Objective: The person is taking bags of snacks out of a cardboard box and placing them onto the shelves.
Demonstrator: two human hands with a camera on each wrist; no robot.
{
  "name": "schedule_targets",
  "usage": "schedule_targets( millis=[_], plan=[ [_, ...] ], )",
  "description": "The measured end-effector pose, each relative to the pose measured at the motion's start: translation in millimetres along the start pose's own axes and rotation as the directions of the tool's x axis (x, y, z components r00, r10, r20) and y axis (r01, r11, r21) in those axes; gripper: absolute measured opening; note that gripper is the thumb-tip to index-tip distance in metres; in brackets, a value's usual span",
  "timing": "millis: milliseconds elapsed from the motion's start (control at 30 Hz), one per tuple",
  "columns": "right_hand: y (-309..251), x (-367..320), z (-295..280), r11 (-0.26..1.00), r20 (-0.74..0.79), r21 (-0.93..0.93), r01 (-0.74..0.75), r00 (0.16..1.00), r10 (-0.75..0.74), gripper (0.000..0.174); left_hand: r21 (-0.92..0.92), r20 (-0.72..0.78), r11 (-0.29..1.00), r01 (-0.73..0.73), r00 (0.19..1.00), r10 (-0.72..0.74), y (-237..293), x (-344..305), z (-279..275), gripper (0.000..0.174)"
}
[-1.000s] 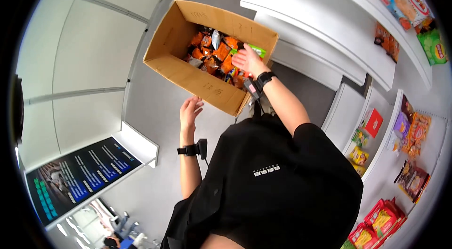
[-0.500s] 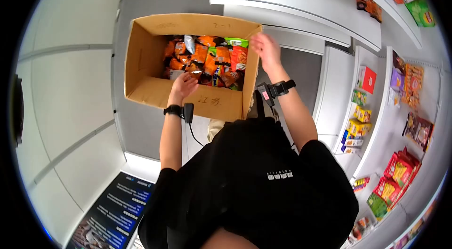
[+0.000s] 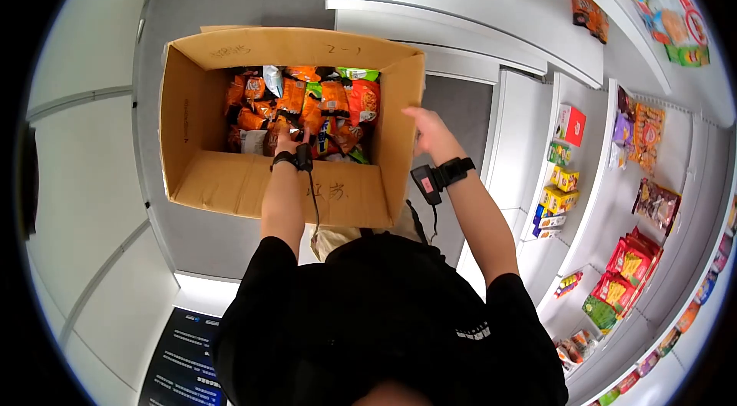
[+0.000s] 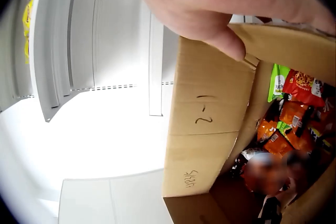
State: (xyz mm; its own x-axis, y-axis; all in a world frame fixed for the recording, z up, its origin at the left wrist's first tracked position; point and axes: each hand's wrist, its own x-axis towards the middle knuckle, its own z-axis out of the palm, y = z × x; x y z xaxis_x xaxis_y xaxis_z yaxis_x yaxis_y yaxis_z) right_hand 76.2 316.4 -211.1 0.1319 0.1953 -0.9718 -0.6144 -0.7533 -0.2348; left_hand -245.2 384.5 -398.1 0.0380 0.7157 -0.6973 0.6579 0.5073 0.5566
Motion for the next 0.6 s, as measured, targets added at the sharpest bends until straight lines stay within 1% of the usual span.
schedule_targets(
  millis=[33,67,100,133,200,267,333,367,433,467,500,533,567,600],
  plan=[
    [-2.4,-8.8,9.7,1.000,0.011,0.017,-0.002,1.000,0.002,0.032,0.093,-0.067,0.995,0.026,0.998,-0.020,-5.9,7.0,4.5,0.047],
    [2.2,1.3,9.6,0.999,0.011,0.036,-0.002,1.000,0.002,0.031,0.183,-0.131,0.981,0.059,0.991,-0.035,-11.2,13.0,10.7,0.048],
    [7.1,18.3,5.1,0.998,0.010,0.056,0.003,1.000,-0.003,0.029,0.107,-0.134,0.992,0.073,0.989,-0.058,-37.3,36.8,22.7,0.051],
    [8.1,27.2,2.7,0.997,0.006,0.076,0.009,1.000,-0.010,0.028,0.105,-0.132,0.990,0.095,0.988,-0.081,-38.9,42.7,23.9,0.052],
    [8.8,35.5,-4.2,0.989,0.047,0.143,0.027,0.998,-0.034,0.028,0.098,-0.122,0.985,0.140,0.984,-0.128,-45.1,53.0,31.7,0.054],
    [9.8,37.1,-7.6,0.982,0.068,0.187,0.032,0.997,-0.045,0.028,0.079,-0.033,0.984,0.157,0.987,-0.155,-56.5,66.1,31.5,0.046],
    [7.0,33.9,-4.7,0.977,0.077,0.210,0.031,0.996,-0.048,0.028,-0.197,0.015,0.979,0.042,0.999,-0.040,-168.8,147.9,73.3,0.024],
    [5.4,36.2,-4.2,0.979,0.072,0.198,0.039,0.996,-0.054,0.028,-0.280,0.021,0.958,0.061,0.998,-0.057,-183.6,161.7,85.6,0.027],
    [6.5,37.5,-4.5,0.983,0.058,0.178,0.045,0.997,-0.057,0.029,-0.436,0.037,0.894,0.100,0.995,-0.093,-182.3,165.1,94.3,0.036],
    [6.7,37.9,-4.0,0.986,0.062,0.157,0.050,0.996,-0.060,0.030,-0.375,0.002,0.919,0.123,0.991,-0.132,-180.7,166.7,97.6,0.034],
    [5.7,35.9,-2.2,0.989,0.069,0.137,0.054,0.996,-0.064,0.031,-0.294,-0.035,0.944,0.150,0.985,-0.167,-151.4,146.9,86.6,0.032],
    [4.3,35.4,-0.4,0.991,0.077,0.119,0.062,0.995,-0.071,0.032,-0.265,-0.060,0.949,0.171,0.979,-0.193,-132.3,134.3,78.1,0.030],
    [4.8,39.5,-1.6,0.991,0.062,0.102,0.083,0.994,-0.089,0.032,-0.304,-0.062,0.934,0.188,0.974,-0.217,-120.6,129.7,71.6,0.028],
    [8.1,45.8,-4.8,0.991,0.043,0.086,0.102,0.993,-0.106,0.031,-0.404,-0.040,0.890,0.211,0.968,-0.248,-112.8,127.1,66.6,0.027]
  ],
)
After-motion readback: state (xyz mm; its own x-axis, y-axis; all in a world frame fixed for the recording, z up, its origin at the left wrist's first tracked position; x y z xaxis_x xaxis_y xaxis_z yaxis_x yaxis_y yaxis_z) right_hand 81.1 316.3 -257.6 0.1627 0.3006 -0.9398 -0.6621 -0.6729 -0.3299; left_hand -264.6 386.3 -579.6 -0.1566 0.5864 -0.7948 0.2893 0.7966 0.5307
